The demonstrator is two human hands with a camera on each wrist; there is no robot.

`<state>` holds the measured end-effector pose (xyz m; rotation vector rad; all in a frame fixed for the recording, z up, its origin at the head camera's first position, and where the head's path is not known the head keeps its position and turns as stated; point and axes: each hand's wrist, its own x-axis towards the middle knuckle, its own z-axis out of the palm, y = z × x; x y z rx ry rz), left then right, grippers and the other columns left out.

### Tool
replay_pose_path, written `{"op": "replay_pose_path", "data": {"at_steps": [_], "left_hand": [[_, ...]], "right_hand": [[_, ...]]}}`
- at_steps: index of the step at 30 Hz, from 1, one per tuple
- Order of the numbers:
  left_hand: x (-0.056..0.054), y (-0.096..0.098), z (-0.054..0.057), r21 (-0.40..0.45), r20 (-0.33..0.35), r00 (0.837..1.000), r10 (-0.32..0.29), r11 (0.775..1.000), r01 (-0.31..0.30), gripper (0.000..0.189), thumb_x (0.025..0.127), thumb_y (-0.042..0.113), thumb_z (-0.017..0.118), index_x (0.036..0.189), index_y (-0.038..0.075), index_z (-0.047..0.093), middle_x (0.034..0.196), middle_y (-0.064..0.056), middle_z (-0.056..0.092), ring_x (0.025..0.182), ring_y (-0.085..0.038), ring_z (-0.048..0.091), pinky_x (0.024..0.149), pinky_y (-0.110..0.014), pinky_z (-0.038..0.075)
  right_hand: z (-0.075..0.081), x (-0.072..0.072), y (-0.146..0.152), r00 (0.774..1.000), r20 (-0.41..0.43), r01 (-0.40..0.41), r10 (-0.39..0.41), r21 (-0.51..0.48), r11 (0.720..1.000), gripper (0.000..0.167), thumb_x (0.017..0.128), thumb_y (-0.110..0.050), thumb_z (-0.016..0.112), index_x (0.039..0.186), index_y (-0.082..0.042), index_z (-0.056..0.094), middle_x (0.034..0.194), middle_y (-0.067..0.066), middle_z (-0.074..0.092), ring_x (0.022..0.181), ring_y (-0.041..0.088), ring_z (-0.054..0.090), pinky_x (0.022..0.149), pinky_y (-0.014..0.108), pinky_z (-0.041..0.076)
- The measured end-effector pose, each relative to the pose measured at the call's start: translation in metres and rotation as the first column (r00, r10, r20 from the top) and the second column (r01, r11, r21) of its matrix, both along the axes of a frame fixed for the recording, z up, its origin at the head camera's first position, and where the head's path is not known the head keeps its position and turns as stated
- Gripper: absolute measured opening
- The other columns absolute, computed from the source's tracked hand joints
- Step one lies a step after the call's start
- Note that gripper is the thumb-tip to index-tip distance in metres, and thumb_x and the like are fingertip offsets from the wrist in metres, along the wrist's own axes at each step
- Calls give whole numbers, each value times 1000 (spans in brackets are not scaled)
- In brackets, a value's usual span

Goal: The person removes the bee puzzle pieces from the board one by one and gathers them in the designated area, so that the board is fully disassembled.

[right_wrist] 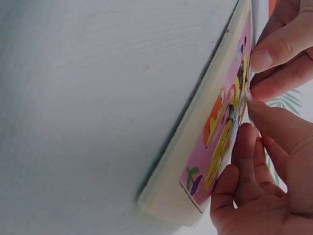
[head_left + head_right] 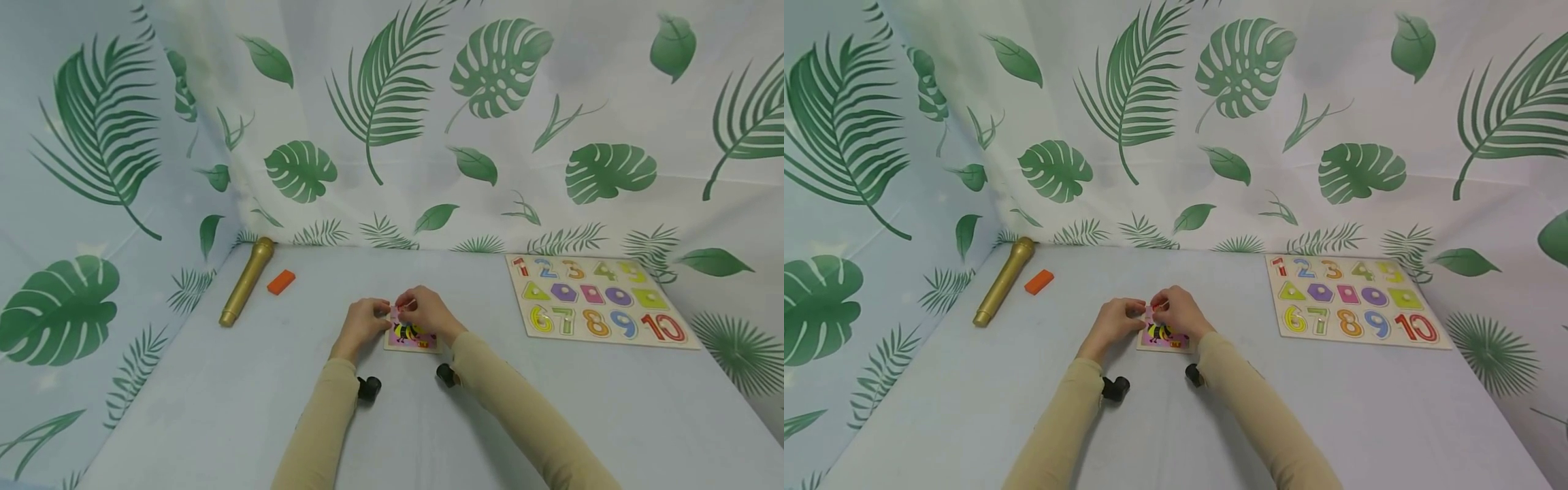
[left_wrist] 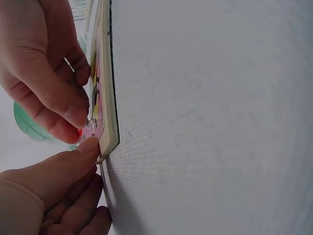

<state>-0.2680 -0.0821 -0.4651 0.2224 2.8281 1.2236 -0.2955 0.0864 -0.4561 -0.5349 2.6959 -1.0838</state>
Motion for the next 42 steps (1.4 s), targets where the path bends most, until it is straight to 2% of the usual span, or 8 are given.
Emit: {"op": "replay_pose_path", "data": {"at_steps": [9,18,25,29,34,38,42], "left_hand": [[0,1,1,-19,-7,1000,-2,1000,2,28,81,3,77,109,-1,73,125,-11,65,124,-30,54,107,-44,41],[0,1,-2,-10,20,1000,18,1000,-18,27,83,4,76,109,-1,73,127,-10,65,126,-30,53,109,-44,39],[-1,1,-3,-9,11,1000,12,1000,-12,28,81,4,77,109,-1,73,125,-10,66,125,-30,54,108,-44,39],[0,2,-1,3,12,1000,11,1000,-11,28,80,3,77,108,-2,73,124,-10,66,124,-30,54,108,-43,39],[3,3,3,27,36,999,25,999,-26,29,82,1,75,110,-3,71,126,-11,65,125,-30,53,110,-44,37],[3,2,4,25,27,999,22,999,-23,30,82,1,75,111,-4,71,126,-11,65,125,-31,53,109,-44,38],[2,1,1,21,28,999,18,1000,-19,31,81,2,76,111,-3,71,126,-11,65,125,-30,54,108,-43,39]], "right_hand": [[-1,-2,1,993,-89,-69,75,66,995,19,91,-11,70,108,-5,72,109,10,61,100,24,62,90,37,54],[-4,-3,4,990,-104,-85,92,72,994,18,91,-12,70,107,-5,73,109,10,62,100,24,62,91,38,53],[-2,-5,12,991,-91,-99,103,41,994,21,92,-15,69,111,-7,73,110,7,64,101,22,63,92,37,53],[2,-12,27,997,-59,-52,53,25,998,23,93,-18,68,113,-8,73,112,8,64,103,23,62,94,40,52],[1,-30,63,998,-20,66,-66,-5,998,27,95,-23,66,117,-9,71,120,10,63,111,27,57,97,44,49],[-2,-41,95,984,10,176,-176,-16,984,30,96,-25,64,121,-9,69,126,12,61,114,29,54,90,41,51],[-3,-48,115,969,29,246,-246,-2,969,34,97,-28,62,124,-8,67,126,14,62,109,29,57,85,39,52]]}}
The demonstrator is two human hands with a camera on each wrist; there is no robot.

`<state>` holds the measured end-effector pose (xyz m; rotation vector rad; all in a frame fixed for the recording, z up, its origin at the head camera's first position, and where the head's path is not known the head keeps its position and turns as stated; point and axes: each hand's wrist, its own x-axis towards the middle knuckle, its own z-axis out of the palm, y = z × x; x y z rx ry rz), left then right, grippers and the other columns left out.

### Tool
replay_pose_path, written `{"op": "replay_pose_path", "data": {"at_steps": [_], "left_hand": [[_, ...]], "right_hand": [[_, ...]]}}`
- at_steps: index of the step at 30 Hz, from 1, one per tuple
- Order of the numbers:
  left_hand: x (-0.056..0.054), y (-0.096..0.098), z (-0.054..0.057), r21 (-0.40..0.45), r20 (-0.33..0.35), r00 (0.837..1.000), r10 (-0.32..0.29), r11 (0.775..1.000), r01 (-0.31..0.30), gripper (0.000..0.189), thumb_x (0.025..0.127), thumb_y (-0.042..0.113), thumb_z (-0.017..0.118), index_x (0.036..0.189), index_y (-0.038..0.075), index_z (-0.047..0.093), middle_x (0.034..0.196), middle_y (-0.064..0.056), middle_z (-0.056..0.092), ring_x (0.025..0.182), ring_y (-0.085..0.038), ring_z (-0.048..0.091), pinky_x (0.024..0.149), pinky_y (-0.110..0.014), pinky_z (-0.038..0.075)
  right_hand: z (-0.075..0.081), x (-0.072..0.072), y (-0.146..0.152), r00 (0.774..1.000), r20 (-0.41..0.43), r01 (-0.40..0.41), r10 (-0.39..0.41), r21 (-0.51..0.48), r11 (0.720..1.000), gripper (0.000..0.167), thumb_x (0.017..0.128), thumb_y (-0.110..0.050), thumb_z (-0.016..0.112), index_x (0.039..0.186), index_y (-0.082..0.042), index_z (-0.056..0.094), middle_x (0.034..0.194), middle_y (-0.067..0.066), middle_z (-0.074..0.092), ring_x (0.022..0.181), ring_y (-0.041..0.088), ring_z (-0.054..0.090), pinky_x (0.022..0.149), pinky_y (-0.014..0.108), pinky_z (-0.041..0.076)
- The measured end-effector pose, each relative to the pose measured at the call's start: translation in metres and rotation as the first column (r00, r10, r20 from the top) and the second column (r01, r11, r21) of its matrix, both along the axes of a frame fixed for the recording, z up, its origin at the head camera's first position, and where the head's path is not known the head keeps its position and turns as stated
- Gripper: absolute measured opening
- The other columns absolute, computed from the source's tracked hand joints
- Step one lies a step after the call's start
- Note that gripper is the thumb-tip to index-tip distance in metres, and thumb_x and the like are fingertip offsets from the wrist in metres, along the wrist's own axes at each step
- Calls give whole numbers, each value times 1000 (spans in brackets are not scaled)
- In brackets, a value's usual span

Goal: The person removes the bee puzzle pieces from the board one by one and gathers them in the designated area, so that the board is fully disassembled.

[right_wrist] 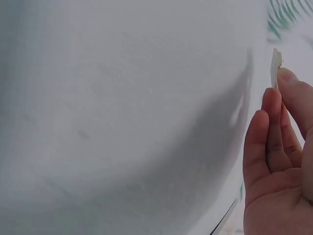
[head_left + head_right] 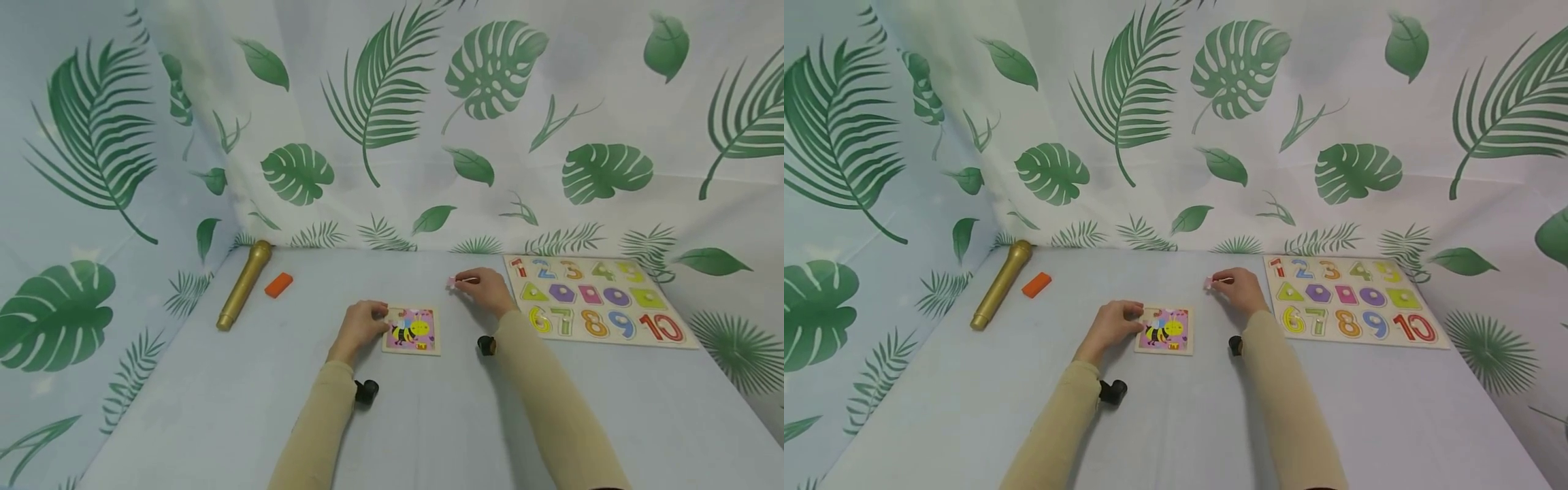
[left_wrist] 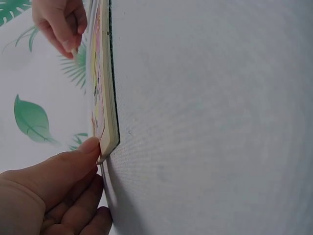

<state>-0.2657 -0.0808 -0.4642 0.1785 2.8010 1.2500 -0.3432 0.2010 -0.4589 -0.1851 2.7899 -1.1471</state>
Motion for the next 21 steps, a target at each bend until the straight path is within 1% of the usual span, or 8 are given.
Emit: {"op": "replay_pose_path", "data": {"at_steps": [2,5,10,12,14,18,21], "left_hand": [[0,1,-2,1,6,1000,4,1000,-4,31,82,2,76,112,-3,71,127,-10,65,125,-30,53,109,-43,39],[0,1,-3,2,10,1000,7,1000,-7,31,83,3,75,113,-2,71,128,-9,64,126,-29,52,109,-43,38],[1,1,-2,-5,-20,1000,-2,1000,2,31,83,3,75,113,-4,70,126,-10,65,126,-30,52,110,-44,37],[2,1,-1,-12,-32,999,-5,1000,5,31,83,3,75,113,-4,71,126,-10,65,126,-31,52,110,-44,37],[3,1,-1,-11,-31,1000,-5,1000,4,31,83,3,75,113,-3,71,126,-10,65,127,-31,52,110,-44,37],[3,1,0,-7,-26,1000,-4,1000,4,31,84,3,75,113,-4,70,127,-10,65,127,-31,52,110,-44,37],[3,0,0,-7,-25,1000,-3,1000,2,31,84,3,75,113,-3,70,127,-10,65,127,-31,52,110,-44,37]], "right_hand": [[0,-2,5,999,18,29,-29,-13,999,35,97,-29,62,126,-9,66,125,14,62,107,29,58,85,39,52],[-1,-3,8,998,40,50,-49,-23,998,35,97,-30,62,126,-9,66,126,14,61,107,29,56,88,41,50],[-5,-7,4,998,54,38,-36,-27,999,30,96,-26,63,121,-9,68,127,13,59,112,30,50,101,46,43],[-8,-8,3,999,46,26,-25,-26,999,28,96,-24,64,119,-8,69,126,13,60,113,31,49,104,48,39],[-11,-10,1,999,30,17,-17,-14,1000,26,96,-21,65,117,-7,69,125,14,60,114,31,49,106,49,38],[-14,-13,0,1000,-8,-12,12,20,1000,24,95,-16,65,116,-5,70,122,16,61,113,32,51,105,49,39],[-13,-12,-1,1000,-11,-26,26,37,999,24,95,-14,65,116,-5,70,120,15,62,112,32,51,105,49,40]]}}
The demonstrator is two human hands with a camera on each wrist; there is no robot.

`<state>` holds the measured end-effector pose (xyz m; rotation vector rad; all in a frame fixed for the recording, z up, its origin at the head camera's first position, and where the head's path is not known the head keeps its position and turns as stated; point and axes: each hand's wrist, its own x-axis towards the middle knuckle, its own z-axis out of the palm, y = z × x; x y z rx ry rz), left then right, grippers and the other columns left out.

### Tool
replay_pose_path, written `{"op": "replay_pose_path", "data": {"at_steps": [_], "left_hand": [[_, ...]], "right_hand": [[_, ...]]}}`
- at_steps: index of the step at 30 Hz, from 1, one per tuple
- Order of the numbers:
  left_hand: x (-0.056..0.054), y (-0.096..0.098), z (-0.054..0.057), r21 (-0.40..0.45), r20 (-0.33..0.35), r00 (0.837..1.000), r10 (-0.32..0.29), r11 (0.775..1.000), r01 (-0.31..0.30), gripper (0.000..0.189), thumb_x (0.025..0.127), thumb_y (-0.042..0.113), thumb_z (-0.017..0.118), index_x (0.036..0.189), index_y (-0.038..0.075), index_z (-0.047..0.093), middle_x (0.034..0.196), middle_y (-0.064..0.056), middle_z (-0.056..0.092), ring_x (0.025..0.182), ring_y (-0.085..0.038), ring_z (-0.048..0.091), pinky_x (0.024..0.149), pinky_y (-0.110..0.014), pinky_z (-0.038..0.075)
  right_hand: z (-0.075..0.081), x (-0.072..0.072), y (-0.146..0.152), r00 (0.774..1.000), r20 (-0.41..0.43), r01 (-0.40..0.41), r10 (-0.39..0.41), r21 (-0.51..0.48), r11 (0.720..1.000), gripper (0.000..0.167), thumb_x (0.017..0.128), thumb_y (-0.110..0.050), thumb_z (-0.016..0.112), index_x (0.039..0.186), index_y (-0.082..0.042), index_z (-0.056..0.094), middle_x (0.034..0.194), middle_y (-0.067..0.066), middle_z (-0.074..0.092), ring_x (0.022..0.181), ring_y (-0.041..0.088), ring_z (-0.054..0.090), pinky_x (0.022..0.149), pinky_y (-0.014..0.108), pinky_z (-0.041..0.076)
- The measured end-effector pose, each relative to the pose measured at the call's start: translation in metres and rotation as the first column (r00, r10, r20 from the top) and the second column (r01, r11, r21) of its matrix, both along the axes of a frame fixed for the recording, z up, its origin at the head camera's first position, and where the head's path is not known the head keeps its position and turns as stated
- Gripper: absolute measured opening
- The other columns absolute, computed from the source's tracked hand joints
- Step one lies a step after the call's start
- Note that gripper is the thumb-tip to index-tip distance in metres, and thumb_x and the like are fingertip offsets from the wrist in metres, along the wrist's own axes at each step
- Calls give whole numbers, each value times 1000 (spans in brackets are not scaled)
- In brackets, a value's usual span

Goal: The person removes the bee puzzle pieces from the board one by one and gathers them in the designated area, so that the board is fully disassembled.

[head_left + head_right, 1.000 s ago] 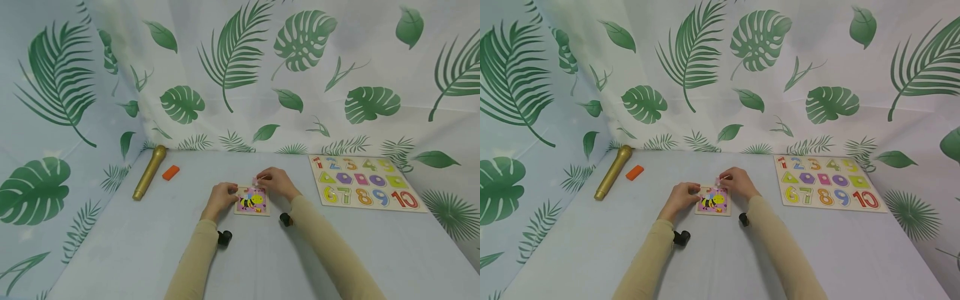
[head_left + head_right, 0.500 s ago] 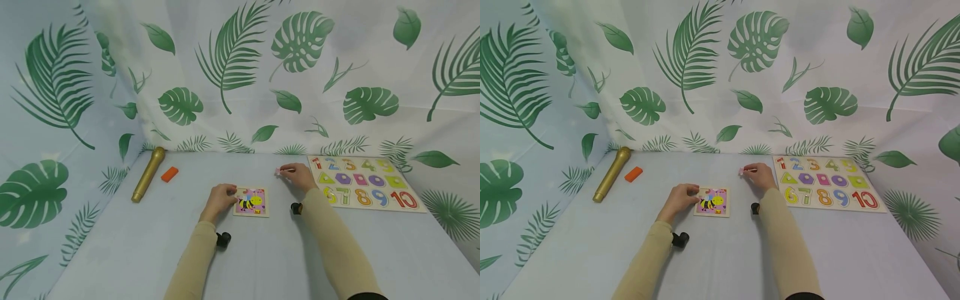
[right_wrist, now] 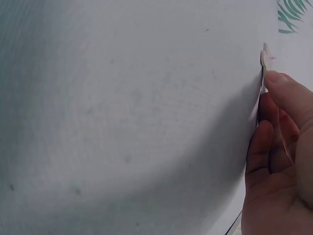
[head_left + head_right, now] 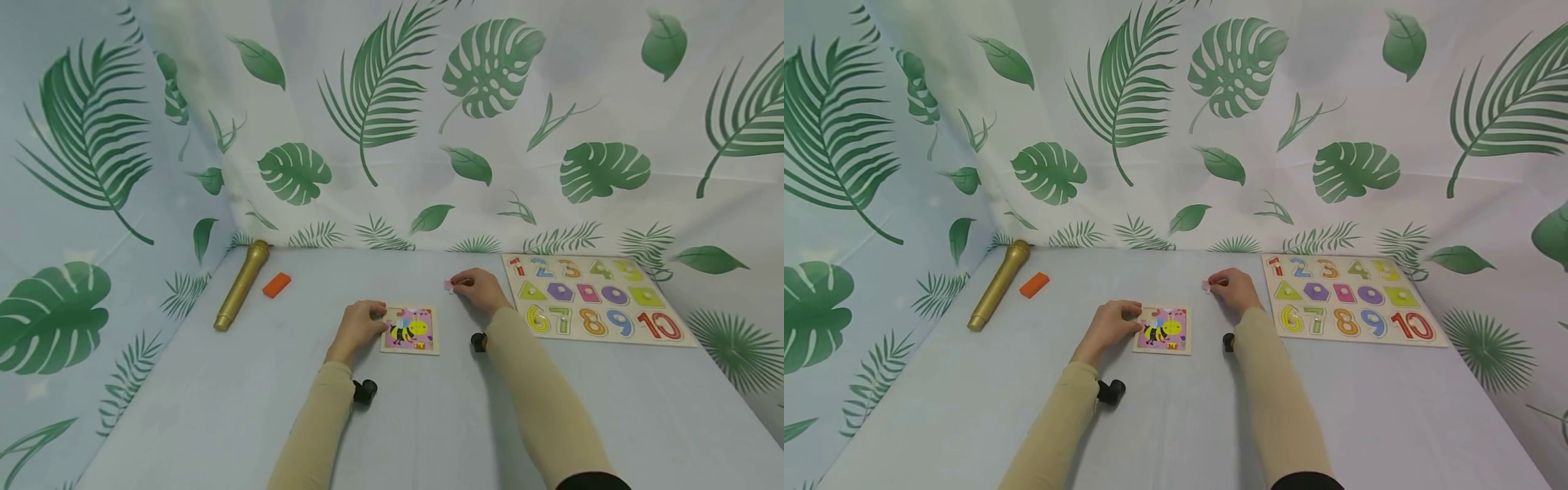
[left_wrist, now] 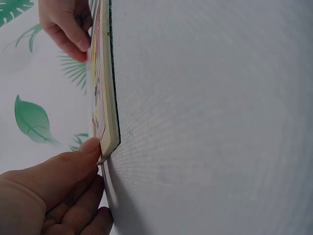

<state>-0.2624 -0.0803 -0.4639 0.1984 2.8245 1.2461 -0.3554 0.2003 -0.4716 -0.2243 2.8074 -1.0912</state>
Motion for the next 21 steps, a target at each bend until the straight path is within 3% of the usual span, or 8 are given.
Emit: {"op": "replay_pose_path", "data": {"at_steps": [14,21], "left_hand": [[0,0,-2,-2,9,1000,7,1000,-7,31,83,4,75,113,-3,71,127,-9,65,127,-30,52,110,-44,37],[-4,-2,2,-24,-47,997,-67,998,66,33,84,4,74,116,-1,70,126,-12,64,125,-30,54,108,-42,40]], "right_hand": [[5,6,-6,999,41,16,-16,2,1000,25,96,-12,62,120,-5,67,122,15,59,110,32,49,105,48,40],[15,10,-7,997,76,28,-26,-35,999,30,98,-19,60,125,-7,63,130,15,54,114,32,49,101,46,44]]}}
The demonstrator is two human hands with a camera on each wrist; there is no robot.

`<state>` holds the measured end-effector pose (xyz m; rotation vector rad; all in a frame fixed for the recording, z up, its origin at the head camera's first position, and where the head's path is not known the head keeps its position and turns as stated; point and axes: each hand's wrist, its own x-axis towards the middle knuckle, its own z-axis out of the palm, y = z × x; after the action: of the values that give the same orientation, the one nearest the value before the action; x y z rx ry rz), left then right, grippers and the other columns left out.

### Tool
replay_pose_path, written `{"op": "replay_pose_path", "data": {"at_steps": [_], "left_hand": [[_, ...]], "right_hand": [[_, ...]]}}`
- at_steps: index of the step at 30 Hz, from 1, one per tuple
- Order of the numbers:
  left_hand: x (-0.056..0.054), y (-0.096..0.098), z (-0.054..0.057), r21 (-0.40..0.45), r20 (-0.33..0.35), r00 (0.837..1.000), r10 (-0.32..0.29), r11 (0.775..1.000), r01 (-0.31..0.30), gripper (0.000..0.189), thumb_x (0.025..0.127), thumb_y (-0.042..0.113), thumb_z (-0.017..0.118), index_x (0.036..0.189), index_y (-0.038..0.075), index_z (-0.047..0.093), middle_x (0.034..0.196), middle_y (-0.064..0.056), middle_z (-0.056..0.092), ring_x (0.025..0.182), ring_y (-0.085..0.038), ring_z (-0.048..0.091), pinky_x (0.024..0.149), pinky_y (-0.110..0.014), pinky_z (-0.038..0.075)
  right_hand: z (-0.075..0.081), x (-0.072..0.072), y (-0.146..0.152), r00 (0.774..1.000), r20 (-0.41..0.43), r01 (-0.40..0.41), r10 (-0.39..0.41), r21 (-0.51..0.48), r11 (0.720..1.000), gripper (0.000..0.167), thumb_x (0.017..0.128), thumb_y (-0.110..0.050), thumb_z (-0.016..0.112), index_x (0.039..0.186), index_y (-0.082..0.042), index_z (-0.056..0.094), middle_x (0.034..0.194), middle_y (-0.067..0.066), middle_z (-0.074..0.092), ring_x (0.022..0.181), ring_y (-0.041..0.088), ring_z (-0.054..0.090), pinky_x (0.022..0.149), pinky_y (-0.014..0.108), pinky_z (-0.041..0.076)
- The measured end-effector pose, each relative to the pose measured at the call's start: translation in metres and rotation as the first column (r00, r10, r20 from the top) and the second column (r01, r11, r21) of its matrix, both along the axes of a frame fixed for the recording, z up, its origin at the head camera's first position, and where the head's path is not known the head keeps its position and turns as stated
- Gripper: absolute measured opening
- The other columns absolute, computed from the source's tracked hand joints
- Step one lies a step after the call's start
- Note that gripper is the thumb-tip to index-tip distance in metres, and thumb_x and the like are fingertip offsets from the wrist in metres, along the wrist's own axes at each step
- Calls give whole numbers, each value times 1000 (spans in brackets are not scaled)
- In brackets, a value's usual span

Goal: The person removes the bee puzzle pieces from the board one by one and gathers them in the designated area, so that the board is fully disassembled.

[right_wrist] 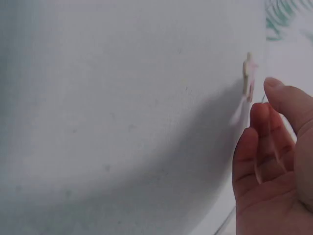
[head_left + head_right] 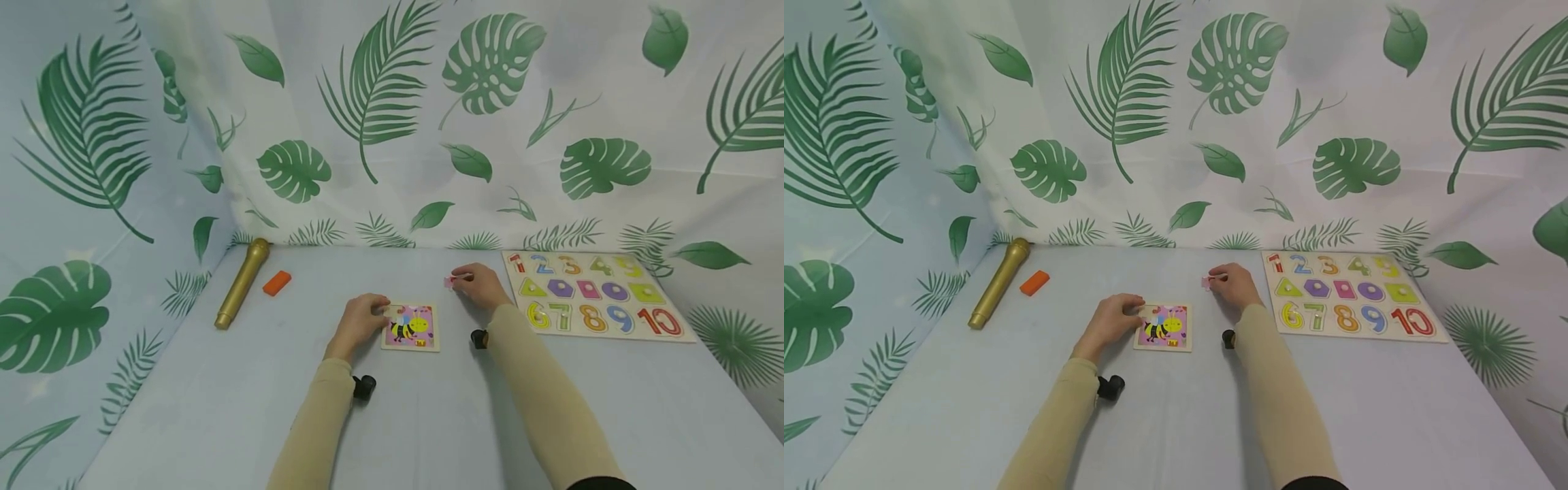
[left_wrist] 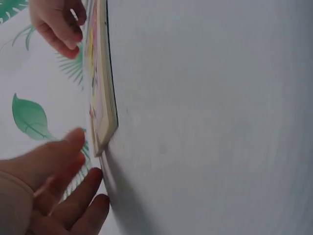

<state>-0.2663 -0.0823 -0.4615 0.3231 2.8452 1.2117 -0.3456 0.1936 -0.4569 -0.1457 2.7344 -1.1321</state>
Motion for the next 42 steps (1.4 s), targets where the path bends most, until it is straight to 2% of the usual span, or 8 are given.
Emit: {"op": "replay_pose_path", "data": {"at_steps": [5,9,13,17,23,26,30,42], "left_hand": [[-7,-4,4,-61,-52,994,-101,993,98,25,85,5,74,109,-2,72,126,-10,65,125,-29,54,110,-41,38],[-13,-5,2,-68,-6,988,-153,986,152,25,87,8,73,110,-1,73,129,-6,64,127,-26,53,110,-39,38],[-18,-5,0,-89,31,982,-187,978,189,26,88,12,73,112,1,72,131,-5,63,129,-25,52,110,-38,39],[-20,-4,1,-117,41,981,-189,974,193,27,87,11,73,111,-1,72,131,-7,62,127,-27,53,108,-39,40],[-17,-1,6,-141,75,984,-163,975,173,27,87,12,74,111,-2,71,133,-8,61,129,-26,51,110,-39,39],[-15,-1,9,-156,83,984,-159,973,171,28,87,13,74,111,-2,72,134,-8,61,130,-27,50,110,-39,38],[-14,-3,10,-169,71,984,-164,970,174,31,87,14,75,113,-2,71,134,-8,61,130,-27,50,110,-39,38],[-19,-4,6,-177,86,977,-197,962,210,33,87,15,75,115,-1,70,135,-8,60,129,-27,50,109,-39,40]], "right_hand": [[12,6,-11,998,-12,-56,56,35,998,32,99,-24,59,126,-7,63,132,15,54,115,31,51,99,45,46],[19,17,-29,990,-2,-138,138,62,989,33,98,-25,60,126,-8,64,128,13,58,109,29,53,91,41,49],[18,31,-51,973,12,-229,229,64,971,33,96,-26,63,124,-8,67,125,12,61,106,27,57,90,40,51],[11,40,-66,962,27,-274,272,55,960,31,95,-24,65,121,-7,68,121,10,63,105,25,59,94,41,51],[2,43,-73,966,23,-260,259,42,965,29,95,-22,66,118,-6,68,116,8,63,103,22,59,96,41,49],[3,43,-74,969,22,-246,246,34,969,27,94,-22,66,117,-8,69,116,7,62,101,22,58,94,40,50],[6,43,-80,962,1,-272,272,53,961,26,94,-22,67,116,-9,70,113,6,62,99,21,58,91,37,52],[6,45,-91,952,-8,-303,306,107,947,20,94,-15,67,111,-8,72,106,7,59,96,22,56,88,37,51]]}}
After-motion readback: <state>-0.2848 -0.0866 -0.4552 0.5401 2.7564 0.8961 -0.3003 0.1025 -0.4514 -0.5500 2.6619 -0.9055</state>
